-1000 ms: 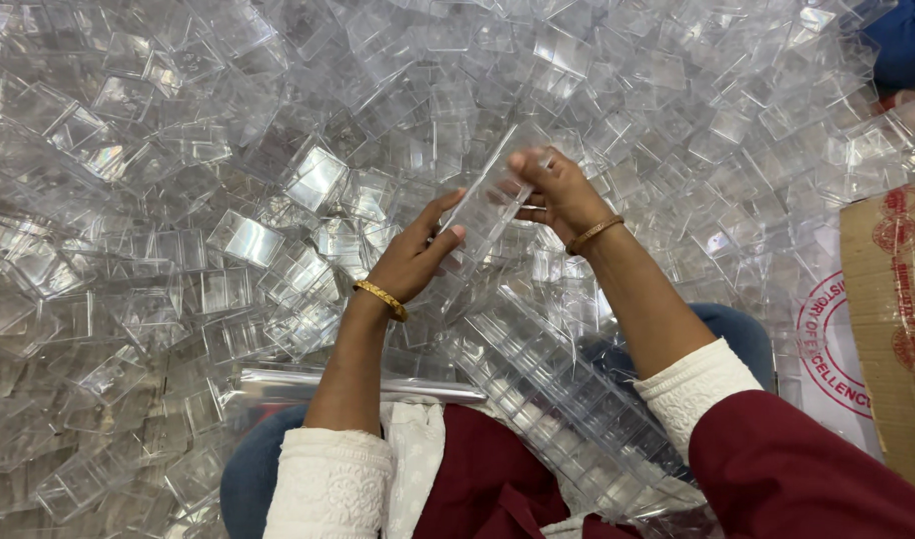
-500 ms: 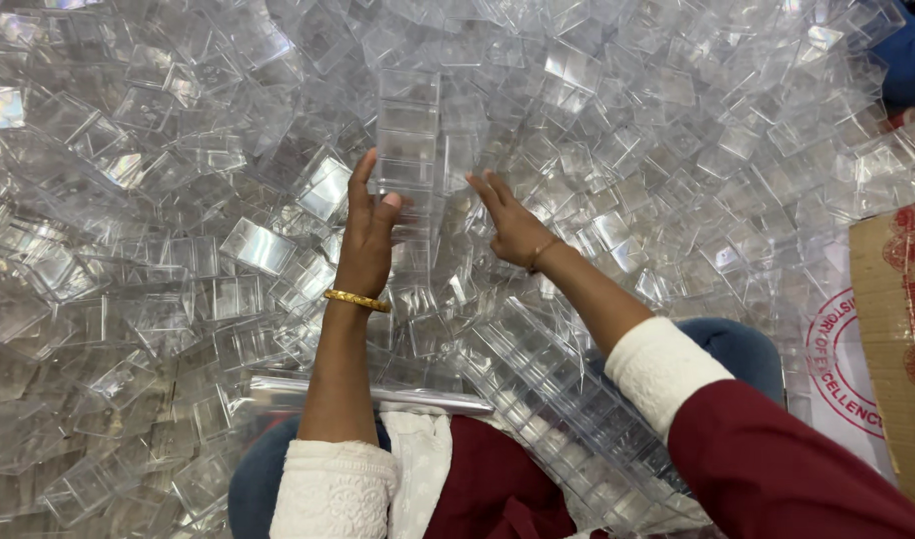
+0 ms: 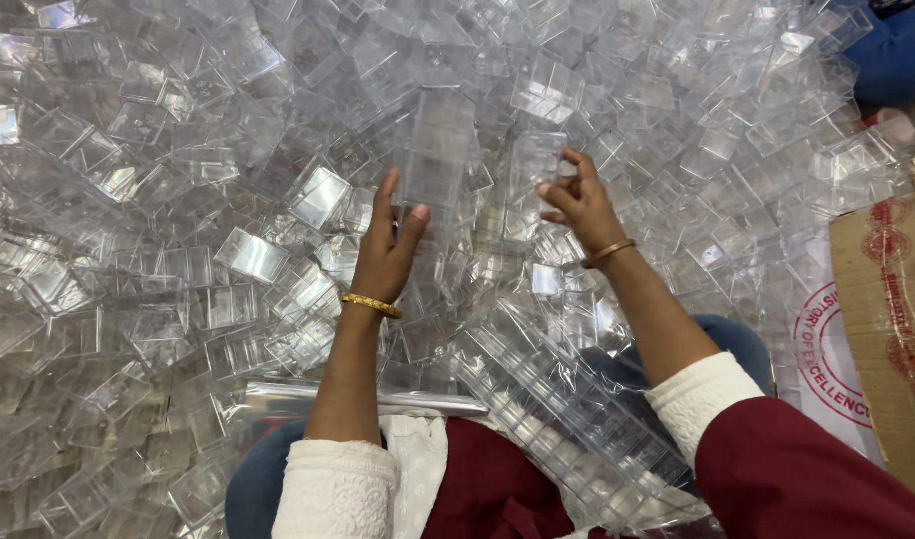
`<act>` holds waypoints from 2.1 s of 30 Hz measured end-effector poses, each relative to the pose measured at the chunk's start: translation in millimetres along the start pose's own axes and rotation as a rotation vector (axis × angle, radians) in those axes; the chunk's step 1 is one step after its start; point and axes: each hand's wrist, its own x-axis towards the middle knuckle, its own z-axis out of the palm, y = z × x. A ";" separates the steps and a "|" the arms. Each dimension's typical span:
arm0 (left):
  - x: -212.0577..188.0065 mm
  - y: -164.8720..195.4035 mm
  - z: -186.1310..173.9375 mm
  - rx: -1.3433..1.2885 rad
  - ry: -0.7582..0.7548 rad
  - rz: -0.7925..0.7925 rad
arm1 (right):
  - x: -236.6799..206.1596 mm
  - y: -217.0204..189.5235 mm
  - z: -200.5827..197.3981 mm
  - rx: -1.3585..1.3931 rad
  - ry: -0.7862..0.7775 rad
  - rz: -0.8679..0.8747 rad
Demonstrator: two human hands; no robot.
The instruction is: The person sits on the floor and repeatedly picks up small clear plastic containers from a large pile, separates them, and places them into a plastic bag. The person continues this process throughout the clip.
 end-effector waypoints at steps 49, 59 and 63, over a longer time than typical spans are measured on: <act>-1.7 -4.9 14.1 -0.743 0.329 -0.278 | -78.1 16.3 90.8 0.410 -0.026 0.305; -0.6 -18.8 15.3 -0.681 0.321 -0.367 | -78.9 16.3 93.0 0.304 -0.018 0.287; -3.6 -17.3 27.3 -0.588 0.282 -0.359 | -78.2 22.5 98.4 0.388 0.012 0.311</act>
